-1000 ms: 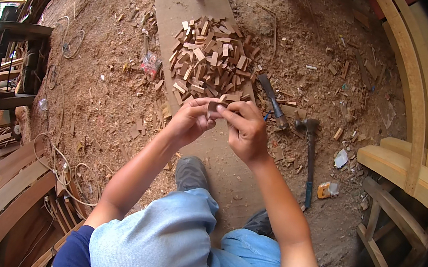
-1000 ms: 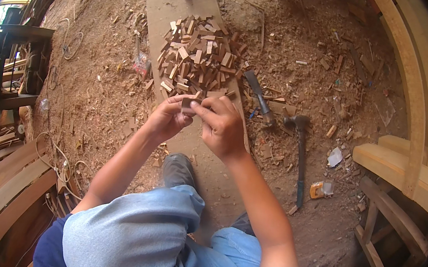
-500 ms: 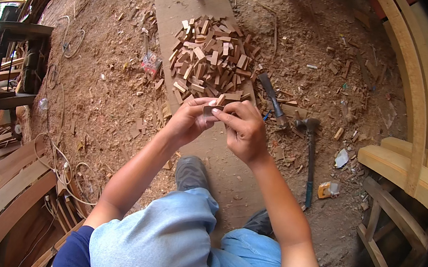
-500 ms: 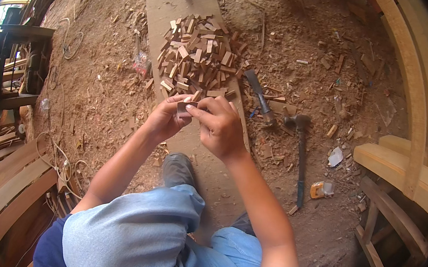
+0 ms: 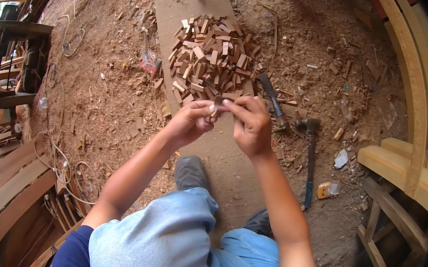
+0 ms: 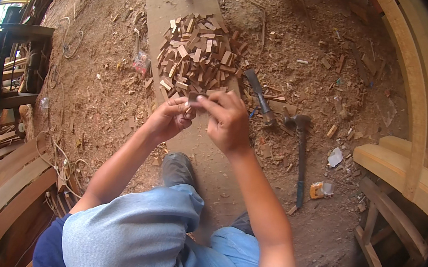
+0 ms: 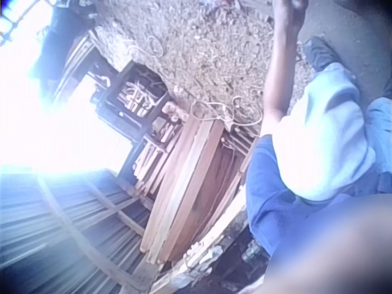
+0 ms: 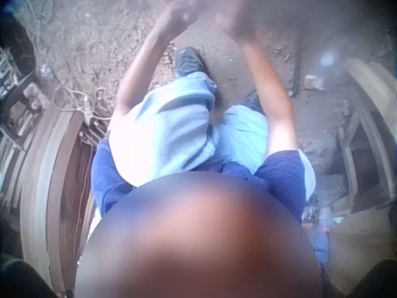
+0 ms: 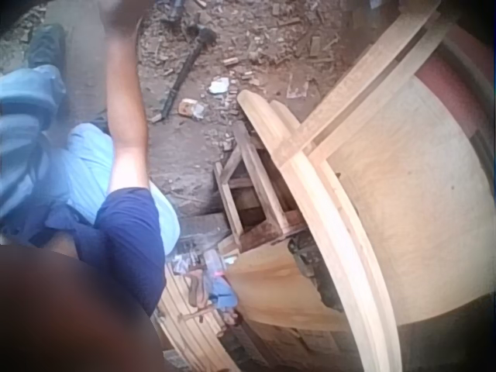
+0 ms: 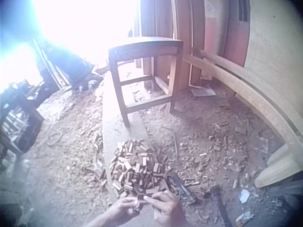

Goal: The person sits on the floor and uses a rasp to smooth and shape small rectangular wood pieces. They repeatedly rub the rasp along the edges and faces of each piece, then place the finished pieces into a growing pile.

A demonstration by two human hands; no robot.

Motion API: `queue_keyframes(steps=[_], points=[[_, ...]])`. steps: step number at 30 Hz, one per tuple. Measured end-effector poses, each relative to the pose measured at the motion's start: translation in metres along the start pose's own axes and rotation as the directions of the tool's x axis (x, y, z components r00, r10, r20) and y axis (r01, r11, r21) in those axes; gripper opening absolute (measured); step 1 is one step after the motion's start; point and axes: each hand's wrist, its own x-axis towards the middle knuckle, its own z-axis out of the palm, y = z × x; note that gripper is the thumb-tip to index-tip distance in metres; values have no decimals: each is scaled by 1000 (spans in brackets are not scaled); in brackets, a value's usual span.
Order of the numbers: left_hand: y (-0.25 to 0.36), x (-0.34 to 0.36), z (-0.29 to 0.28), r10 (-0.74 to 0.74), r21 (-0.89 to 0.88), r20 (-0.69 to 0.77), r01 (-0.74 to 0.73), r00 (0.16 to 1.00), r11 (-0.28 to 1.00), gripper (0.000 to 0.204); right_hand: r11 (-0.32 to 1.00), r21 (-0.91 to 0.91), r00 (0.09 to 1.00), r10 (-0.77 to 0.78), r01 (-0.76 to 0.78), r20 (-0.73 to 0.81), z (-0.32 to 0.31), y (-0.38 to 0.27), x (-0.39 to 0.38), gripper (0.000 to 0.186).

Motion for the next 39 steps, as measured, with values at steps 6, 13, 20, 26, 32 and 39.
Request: queue_keyframes(steps=[6,13,20,26,32,39], points=[[-1,1,2,-13,-5,-59,12,998,1000,23,992,89,995,-97,93,38,0,-2,-1,40],[4,-4,4,0,8,-81,1,997,1000,21,993,66,994,-99,95,54,-2,-14,1,41],[8,-4,6,18,10,-38,-17,999,1000,23,996,59,997,-76,74,25,2,-19,-1,40],[7,-5,4,-30,27,-36,31,999,999,22,991,101,996,-92,89,22,6,-10,-8,42],[-3,-4,0,-38,30,-87,40,995,999,15,992,125,999,23,-18,-35,9,1,-7,41],[-4,0,-3,-21,23,-57,22,998,999,19,992,96,995,-86,81,54,3,-10,-9,47]])
